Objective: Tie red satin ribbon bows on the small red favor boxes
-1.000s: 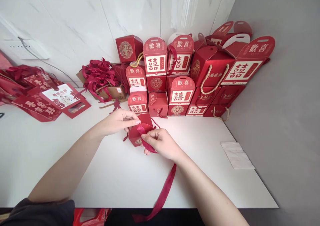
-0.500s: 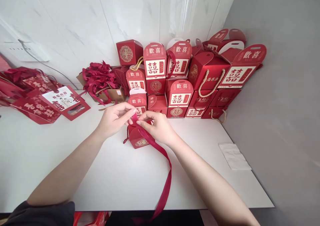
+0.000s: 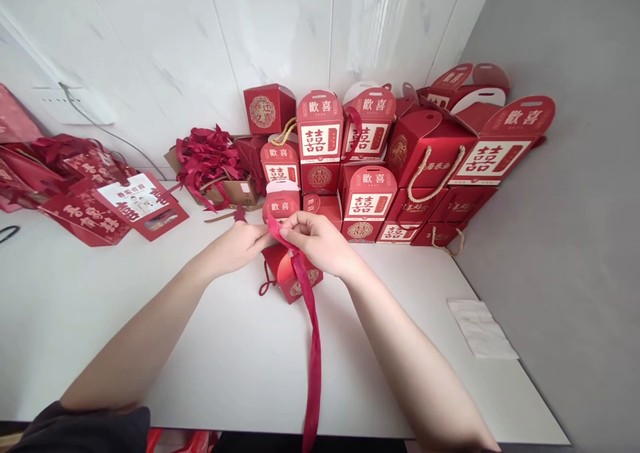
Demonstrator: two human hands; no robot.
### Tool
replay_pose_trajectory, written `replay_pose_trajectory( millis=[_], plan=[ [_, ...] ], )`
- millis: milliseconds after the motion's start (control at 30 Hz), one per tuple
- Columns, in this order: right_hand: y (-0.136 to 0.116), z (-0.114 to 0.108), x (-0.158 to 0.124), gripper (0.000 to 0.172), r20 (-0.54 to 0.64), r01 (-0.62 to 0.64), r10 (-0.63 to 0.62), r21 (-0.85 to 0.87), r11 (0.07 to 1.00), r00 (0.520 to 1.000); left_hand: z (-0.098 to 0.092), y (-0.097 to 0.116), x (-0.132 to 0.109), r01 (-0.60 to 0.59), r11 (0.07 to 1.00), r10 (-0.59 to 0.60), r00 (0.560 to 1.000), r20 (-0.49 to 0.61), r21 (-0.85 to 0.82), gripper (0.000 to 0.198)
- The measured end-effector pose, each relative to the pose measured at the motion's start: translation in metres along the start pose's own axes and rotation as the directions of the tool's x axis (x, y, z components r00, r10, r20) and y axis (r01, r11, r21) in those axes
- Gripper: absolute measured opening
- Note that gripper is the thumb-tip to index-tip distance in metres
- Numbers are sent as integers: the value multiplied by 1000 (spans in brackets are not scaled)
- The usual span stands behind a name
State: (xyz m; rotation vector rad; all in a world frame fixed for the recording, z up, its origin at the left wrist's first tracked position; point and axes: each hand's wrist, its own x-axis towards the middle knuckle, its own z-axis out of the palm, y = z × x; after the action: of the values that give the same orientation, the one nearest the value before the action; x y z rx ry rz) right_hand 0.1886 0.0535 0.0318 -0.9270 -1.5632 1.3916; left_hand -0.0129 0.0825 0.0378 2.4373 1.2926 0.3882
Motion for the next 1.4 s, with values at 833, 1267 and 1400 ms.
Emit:
replay_pose_trajectory(
  millis=[833, 1267, 1400],
  plan=[
    [16, 1, 8, 29, 83, -168, 195, -263, 950, 977, -6, -7, 0, 220, 884, -183, 975, 126, -414, 30],
    [30, 8, 14, 29, -72, -116, 97, -333, 936, 993, 3, -3, 4, 140, 900, -164, 986, -23, -413, 37],
    [23, 4, 11, 35, -40, -120, 113, -337, 934, 993, -8, -14, 4, 139, 893, -173, 984, -42, -427, 34]
  ],
)
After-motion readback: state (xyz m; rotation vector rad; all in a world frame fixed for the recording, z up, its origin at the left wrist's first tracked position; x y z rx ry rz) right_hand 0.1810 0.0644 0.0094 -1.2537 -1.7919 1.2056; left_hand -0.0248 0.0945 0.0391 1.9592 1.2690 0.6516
